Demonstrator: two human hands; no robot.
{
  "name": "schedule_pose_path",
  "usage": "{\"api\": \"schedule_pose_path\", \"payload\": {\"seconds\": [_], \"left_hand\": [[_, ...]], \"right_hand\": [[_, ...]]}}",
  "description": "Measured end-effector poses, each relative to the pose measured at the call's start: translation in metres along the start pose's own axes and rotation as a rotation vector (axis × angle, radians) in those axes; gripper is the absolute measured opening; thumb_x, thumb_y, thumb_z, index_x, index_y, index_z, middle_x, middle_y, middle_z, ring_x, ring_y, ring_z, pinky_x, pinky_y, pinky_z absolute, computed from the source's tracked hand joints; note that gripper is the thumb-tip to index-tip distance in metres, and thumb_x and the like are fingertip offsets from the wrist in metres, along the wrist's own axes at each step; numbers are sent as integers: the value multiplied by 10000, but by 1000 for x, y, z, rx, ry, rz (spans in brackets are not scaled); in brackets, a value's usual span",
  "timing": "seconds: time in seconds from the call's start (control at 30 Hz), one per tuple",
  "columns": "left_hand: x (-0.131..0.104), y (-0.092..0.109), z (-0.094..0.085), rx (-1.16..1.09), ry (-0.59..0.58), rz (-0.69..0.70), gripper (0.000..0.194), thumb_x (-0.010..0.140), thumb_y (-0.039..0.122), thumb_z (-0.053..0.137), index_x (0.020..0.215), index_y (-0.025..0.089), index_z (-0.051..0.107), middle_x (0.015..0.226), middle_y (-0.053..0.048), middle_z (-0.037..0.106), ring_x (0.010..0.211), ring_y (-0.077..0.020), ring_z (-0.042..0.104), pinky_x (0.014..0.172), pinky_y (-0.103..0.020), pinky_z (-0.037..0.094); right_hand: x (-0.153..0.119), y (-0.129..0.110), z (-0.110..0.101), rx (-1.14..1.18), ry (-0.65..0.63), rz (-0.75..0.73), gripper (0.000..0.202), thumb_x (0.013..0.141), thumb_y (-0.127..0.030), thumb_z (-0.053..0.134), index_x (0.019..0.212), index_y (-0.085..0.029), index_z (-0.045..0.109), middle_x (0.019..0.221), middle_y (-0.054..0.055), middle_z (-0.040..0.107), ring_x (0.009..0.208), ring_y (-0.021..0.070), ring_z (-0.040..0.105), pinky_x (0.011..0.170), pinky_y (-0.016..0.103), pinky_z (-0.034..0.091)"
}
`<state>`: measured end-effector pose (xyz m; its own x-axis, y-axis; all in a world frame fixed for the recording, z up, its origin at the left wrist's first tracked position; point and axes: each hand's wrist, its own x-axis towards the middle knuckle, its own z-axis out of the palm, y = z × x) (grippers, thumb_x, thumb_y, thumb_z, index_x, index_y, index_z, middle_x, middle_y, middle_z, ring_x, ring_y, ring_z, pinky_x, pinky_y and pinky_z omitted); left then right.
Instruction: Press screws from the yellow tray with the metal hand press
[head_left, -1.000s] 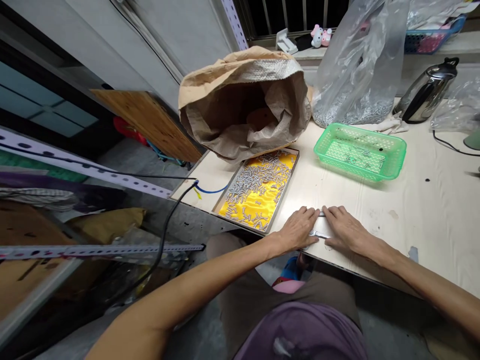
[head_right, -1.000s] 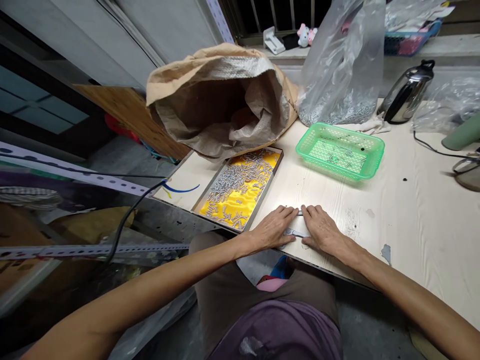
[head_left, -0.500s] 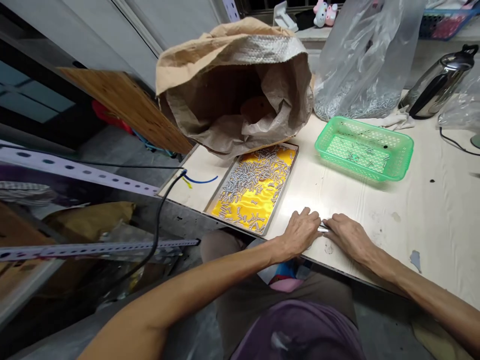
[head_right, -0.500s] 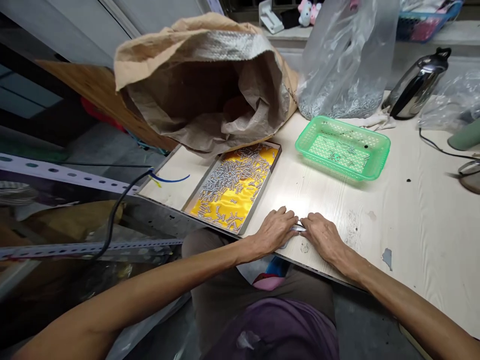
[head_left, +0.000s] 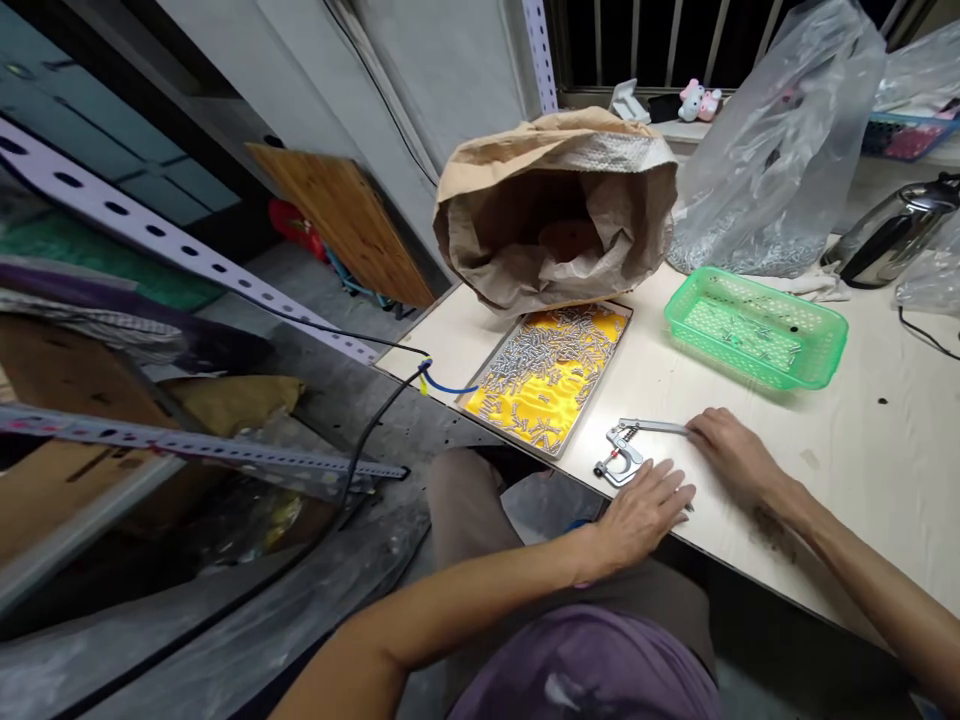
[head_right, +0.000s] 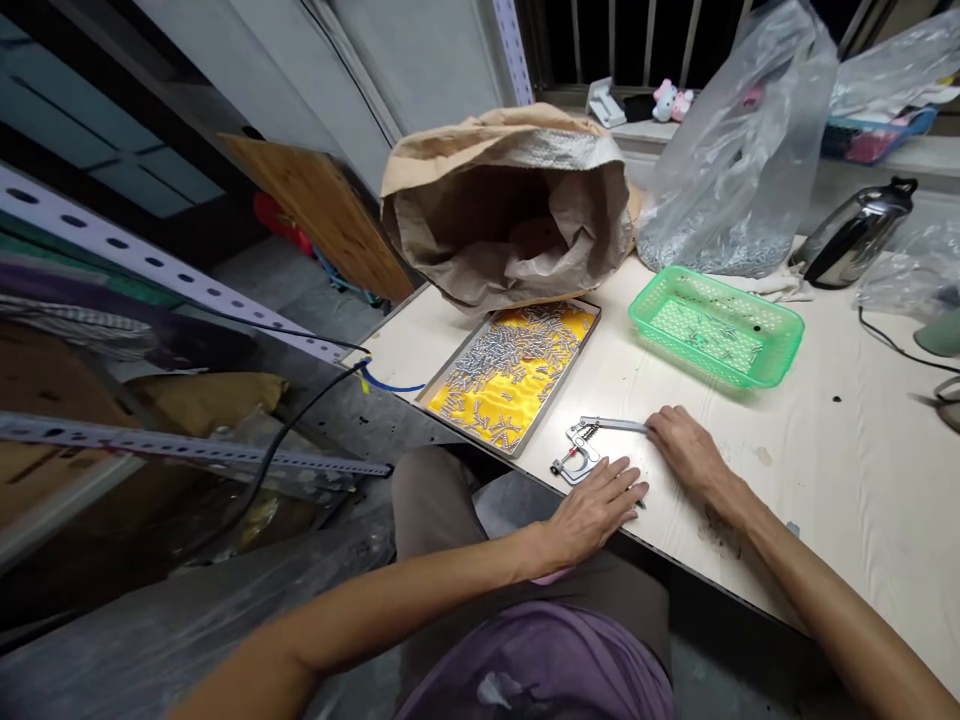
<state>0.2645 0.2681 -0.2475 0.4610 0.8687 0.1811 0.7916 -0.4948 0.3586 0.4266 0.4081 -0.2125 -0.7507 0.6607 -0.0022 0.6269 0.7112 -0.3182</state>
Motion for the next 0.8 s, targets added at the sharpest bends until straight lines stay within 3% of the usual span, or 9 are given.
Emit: {"api": "schedule_pose_path", "payload": {"seconds": [0.07, 0.17, 0.27, 0.37, 0.43, 0.53, 0.6, 0.67, 0.8], "left_hand": [[2, 2, -2, -13, 1, -8, 312, 956, 315, 412, 1202, 161, 527, 1229, -118, 593, 1273, -234, 458, 1087, -435, 352], [5, 3, -5, -19, 17, -11, 342, 950, 346, 421, 1201, 143, 534, 1225, -121, 593, 1267, -244, 457, 1093, -442, 342], [6, 3, 1, -23, -5, 2, 387, 922, 376, 470, 1217, 137, 540, 1251, -145, 576, 1265, -266, 450, 1087, -461, 338], [7, -2, 6, -55, -68, -82, 321, 883, 338, 514, 1146, 175, 602, 1157, -130, 627, 1165, -269, 522, 998, -422, 416], [6, -12, 3, -59, -68, -188, 286, 887, 305, 483, 1119, 205, 617, 1094, -122, 643, 1072, -261, 559, 875, -389, 466], [-3, -36, -16, -33, -8, -315, 312, 913, 260, 407, 1161, 206, 587, 1093, -136, 624, 962, -235, 567, 747, -353, 466], [-16, -53, -34, -26, 45, -369, 314, 929, 234, 368, 1153, 212, 587, 1100, -131, 610, 925, -208, 560, 729, -327, 458], [-29, -71, -51, -20, 90, -392, 305, 947, 246, 346, 1096, 215, 611, 1049, -115, 613, 904, -195, 550, 756, -320, 455], [-37, -111, -79, 114, 124, -449, 343, 971, 240, 301, 938, 169, 635, 904, -101, 604, 886, -205, 517, 788, -340, 438]], "right_hand": [[9, 1, -3, -22, 11, 33, 223, 926, -229, 397, 881, -170, 607, 878, 88, 607, 863, 216, 527, 763, 327, 441], [23, -16, -7, -108, 4, 32, 205, 904, -180, 429, 973, -145, 619, 935, 105, 619, 886, 221, 517, 772, 325, 425], [34, -51, -4, -159, -55, -200, 259, 911, -186, 451, 1120, -190, 604, 1034, 87, 626, 964, 222, 498, 790, 323, 398], [47, -87, 8, -171, -148, -449, 232, 911, -193, 486, 1103, -236, 610, 1036, 56, 635, 1022, 212, 481, 777, 307, 371], [56, -102, 20, -214, -197, -506, 173, 896, -151, 496, 980, -216, 632, 939, 57, 636, 959, 202, 493, 754, 301, 360], [68, -110, 36, -236, -201, -484, 236, 863, -33, 450, 892, -193, 622, 842, 54, 603, 842, 180, 494, 726, 287, 360], [74, -107, 37, -188, -144, -472, 291, 862, -8, 406, 941, -193, 616, 832, 48, 588, 799, 174, 490, 706, 278, 372], [80, -96, 27, -123, -12, -444, 297, 890, -50, 371, 979, -191, 618, 837, 55, 590, 794, 179, 497, 707, 283, 393], [87, -45, -30, -88, 408, -201, 289, 940, -212, 349, 987, -185, 632, 900, 100, 613, 893, 224, 521, 817, 360, 427]]}}
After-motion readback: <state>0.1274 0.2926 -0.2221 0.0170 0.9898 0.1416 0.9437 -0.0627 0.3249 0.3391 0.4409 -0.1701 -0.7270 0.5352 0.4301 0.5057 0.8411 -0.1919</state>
